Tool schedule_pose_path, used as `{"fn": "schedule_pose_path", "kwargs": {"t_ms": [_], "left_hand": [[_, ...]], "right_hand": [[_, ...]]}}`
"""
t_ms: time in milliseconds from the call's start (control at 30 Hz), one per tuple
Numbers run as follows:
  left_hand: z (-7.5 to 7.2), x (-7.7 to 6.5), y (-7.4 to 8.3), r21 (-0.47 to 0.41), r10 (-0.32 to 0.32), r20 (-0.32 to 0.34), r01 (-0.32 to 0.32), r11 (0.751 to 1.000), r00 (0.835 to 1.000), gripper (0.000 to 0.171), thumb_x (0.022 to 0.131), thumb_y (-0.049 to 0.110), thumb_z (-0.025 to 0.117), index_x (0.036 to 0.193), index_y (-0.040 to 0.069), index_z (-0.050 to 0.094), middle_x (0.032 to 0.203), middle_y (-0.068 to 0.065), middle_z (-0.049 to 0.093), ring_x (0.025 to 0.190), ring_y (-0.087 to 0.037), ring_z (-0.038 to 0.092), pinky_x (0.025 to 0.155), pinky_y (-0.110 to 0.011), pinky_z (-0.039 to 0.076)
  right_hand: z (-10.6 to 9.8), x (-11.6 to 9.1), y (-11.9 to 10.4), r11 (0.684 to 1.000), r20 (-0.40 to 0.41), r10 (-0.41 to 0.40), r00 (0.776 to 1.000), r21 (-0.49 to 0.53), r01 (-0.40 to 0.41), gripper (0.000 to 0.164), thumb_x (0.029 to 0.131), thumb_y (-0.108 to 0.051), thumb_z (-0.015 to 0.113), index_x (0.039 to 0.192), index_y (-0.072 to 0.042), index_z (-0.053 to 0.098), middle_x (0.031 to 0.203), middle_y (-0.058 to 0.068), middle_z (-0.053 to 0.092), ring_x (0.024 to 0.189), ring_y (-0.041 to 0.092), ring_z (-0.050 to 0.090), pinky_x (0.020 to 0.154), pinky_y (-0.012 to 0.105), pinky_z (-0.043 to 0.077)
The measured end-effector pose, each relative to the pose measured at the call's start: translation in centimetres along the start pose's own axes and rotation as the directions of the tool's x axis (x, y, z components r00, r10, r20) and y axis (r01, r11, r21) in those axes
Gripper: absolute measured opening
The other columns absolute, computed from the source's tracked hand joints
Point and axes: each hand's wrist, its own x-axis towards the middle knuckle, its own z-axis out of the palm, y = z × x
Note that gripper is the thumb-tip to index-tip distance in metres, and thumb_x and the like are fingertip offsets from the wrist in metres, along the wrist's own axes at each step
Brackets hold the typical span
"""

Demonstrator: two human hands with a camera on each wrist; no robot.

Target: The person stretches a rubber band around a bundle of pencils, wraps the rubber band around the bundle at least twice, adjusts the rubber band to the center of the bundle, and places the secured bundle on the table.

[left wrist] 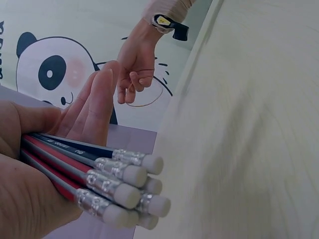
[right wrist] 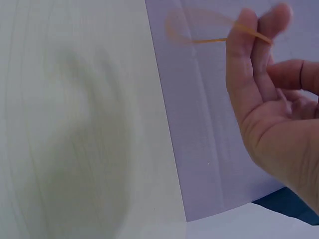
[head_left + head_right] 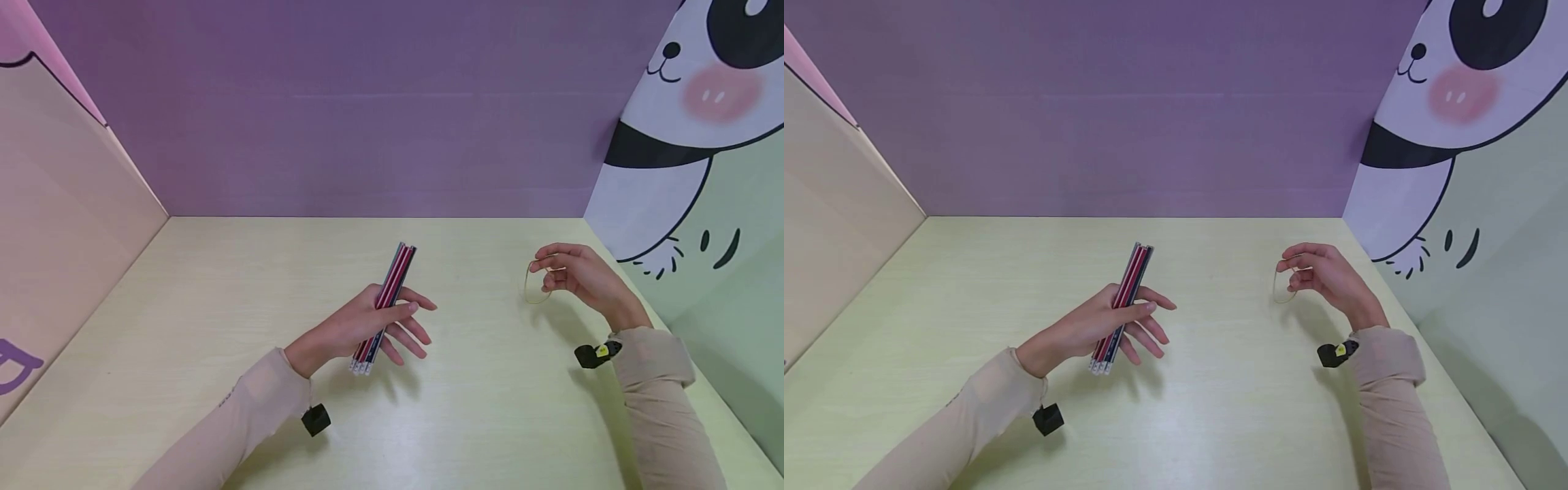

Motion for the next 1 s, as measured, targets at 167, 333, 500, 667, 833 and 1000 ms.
{"fn": "schedule_pose_path", "kwargs": {"t_ms": [167, 333, 500, 667, 833, 1000], "left_hand": [[-0.1, -0.1, 0.1, -0.004, 0.007, -0.007, -0.007, 1.000, 1.000, 0.033, 0.105, 0.025, 0.051, 0.132, 0.007, 0.058, 0.105, -0.023, 0.071, 0.092, -0.039, 0.072, 0.067, -0.048, 0.060], [0.0, -0.2, 0.3, -0.006, 0.001, 0.003, -0.001, 1.000, 1.000, 0.034, 0.106, 0.024, 0.051, 0.133, 0.005, 0.057, 0.105, -0.023, 0.072, 0.092, -0.039, 0.072, 0.067, -0.047, 0.060], [0.1, -0.1, 0.3, -0.004, -0.001, 0.003, 0.001, 1.000, 1.000, 0.031, 0.106, 0.022, 0.050, 0.131, 0.006, 0.058, 0.104, -0.022, 0.072, 0.091, -0.039, 0.073, 0.066, -0.046, 0.060], [0.1, -0.1, 0.2, -0.003, 0.000, 0.006, 0.000, 1.000, 1.000, 0.031, 0.106, 0.021, 0.050, 0.131, 0.003, 0.057, 0.104, -0.023, 0.072, 0.091, -0.039, 0.073, 0.066, -0.045, 0.060], [0.1, 0.0, 0.2, 0.008, -0.003, 0.012, 0.003, 1.000, 1.000, 0.030, 0.106, 0.020, 0.050, 0.130, 0.005, 0.059, 0.104, -0.022, 0.072, 0.091, -0.038, 0.073, 0.066, -0.044, 0.060], [0.2, 0.0, 0.2, 0.019, -0.010, 0.015, 0.010, 1.000, 1.000, 0.028, 0.105, 0.023, 0.051, 0.128, 0.008, 0.061, 0.104, -0.021, 0.072, 0.091, -0.038, 0.073, 0.066, -0.045, 0.060]], "right_hand": [[0.3, 0.2, 0.0, 1.000, 0.108, -0.010, 0.994, 0.001, 0.010, 0.050, 0.102, 0.004, 0.046, 0.147, -0.016, 0.040, 0.124, 0.009, 0.069, 0.065, 0.018, 0.066, 0.070, 0.030, 0.059], [1.8, 0.3, -0.6, 0.977, 0.033, 0.051, 0.998, -0.207, -0.043, 0.034, 0.098, -0.008, 0.063, 0.125, -0.010, 0.044, 0.126, 0.005, 0.068, 0.065, 0.029, 0.069, 0.072, 0.033, 0.059], [4.8, 0.3, -2.5, 0.922, 0.019, -0.007, 1.000, -0.386, 0.014, 0.029, 0.094, -0.021, 0.070, 0.096, 0.003, 0.053, 0.130, 0.013, 0.065, 0.078, 0.039, 0.072, 0.080, 0.040, 0.059], [7.3, -0.1, -3.9, 0.894, 0.100, -0.067, 0.993, -0.436, 0.105, 0.024, 0.093, -0.019, 0.072, 0.110, -0.002, 0.068, 0.131, 0.014, 0.062, 0.088, 0.034, 0.073, 0.085, 0.039, 0.058], [8.6, -0.3, -4.1, 0.834, 0.099, -0.052, 0.994, -0.543, 0.097, 0.036, 0.089, -0.025, 0.076, 0.122, -0.015, 0.067, 0.129, 0.003, 0.063, 0.102, 0.022, 0.071, 0.090, 0.039, 0.055], [9.2, -0.3, -4.1, 0.780, 0.091, -0.081, 0.993, -0.615, 0.120, 0.041, 0.088, -0.031, 0.078, 0.125, -0.019, 0.065, 0.128, 0.000, 0.064, 0.108, 0.018, 0.068, 0.092, 0.044, 0.052]]}}
